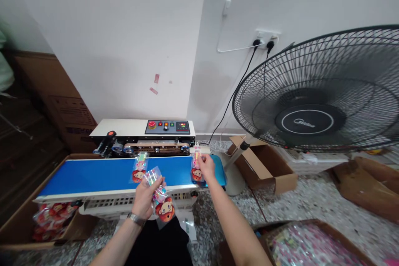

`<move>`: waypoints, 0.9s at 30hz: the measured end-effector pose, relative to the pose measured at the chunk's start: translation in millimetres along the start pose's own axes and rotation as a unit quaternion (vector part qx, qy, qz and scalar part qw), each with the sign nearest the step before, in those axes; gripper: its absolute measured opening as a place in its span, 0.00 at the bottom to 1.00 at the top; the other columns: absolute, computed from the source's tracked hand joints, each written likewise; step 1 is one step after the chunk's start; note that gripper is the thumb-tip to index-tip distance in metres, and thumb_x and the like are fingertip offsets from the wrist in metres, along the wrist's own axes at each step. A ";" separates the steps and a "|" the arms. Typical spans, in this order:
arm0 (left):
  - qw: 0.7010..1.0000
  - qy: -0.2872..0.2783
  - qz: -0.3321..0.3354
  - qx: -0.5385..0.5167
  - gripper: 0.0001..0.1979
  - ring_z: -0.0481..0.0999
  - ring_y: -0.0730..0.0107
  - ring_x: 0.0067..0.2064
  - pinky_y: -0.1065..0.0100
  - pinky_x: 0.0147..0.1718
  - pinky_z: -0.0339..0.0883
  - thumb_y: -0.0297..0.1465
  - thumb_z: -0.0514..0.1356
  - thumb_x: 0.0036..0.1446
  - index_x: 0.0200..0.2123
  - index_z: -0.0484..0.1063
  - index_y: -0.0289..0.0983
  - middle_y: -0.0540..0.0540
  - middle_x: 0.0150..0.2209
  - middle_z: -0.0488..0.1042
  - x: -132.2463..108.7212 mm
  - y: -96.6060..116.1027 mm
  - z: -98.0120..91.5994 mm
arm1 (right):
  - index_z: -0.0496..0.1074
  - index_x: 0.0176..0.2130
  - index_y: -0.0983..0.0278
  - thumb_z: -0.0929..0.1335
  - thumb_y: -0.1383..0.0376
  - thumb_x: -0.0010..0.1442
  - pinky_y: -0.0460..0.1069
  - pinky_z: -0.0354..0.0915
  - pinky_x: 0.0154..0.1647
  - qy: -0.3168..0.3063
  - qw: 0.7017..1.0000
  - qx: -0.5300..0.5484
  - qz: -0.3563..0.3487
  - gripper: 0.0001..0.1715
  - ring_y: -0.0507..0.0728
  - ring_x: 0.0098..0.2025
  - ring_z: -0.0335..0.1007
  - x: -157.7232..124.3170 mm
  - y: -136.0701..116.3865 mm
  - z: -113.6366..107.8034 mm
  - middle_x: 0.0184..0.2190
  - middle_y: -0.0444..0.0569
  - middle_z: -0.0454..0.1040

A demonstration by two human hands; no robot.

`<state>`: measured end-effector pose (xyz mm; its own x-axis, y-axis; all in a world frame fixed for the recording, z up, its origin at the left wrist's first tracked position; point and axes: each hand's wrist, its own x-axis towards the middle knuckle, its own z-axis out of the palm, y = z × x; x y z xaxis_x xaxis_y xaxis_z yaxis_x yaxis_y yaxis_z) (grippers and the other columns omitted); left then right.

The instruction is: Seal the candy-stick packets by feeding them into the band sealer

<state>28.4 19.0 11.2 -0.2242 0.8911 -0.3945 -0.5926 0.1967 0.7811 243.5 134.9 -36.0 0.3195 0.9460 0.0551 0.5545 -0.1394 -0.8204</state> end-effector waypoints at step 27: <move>0.998 -0.052 -0.042 -0.022 0.19 0.68 0.60 0.49 0.62 0.43 0.63 0.38 0.63 0.45 0.42 0.70 0.40 0.39 0.50 0.68 -4.3 -1.7 -5.0 | 0.67 0.41 0.64 0.65 0.56 0.48 0.47 0.64 0.26 -0.005 0.999 0.012 0.035 0.22 0.55 0.27 0.70 -7.8 10.7 3.2 0.27 0.46 0.72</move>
<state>26.5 12.8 9.1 -0.0926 0.9101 -0.4038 -0.6395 0.2565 0.7248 244.5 126.9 -47.1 0.3494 0.9370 -0.0076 0.5122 -0.1977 -0.8358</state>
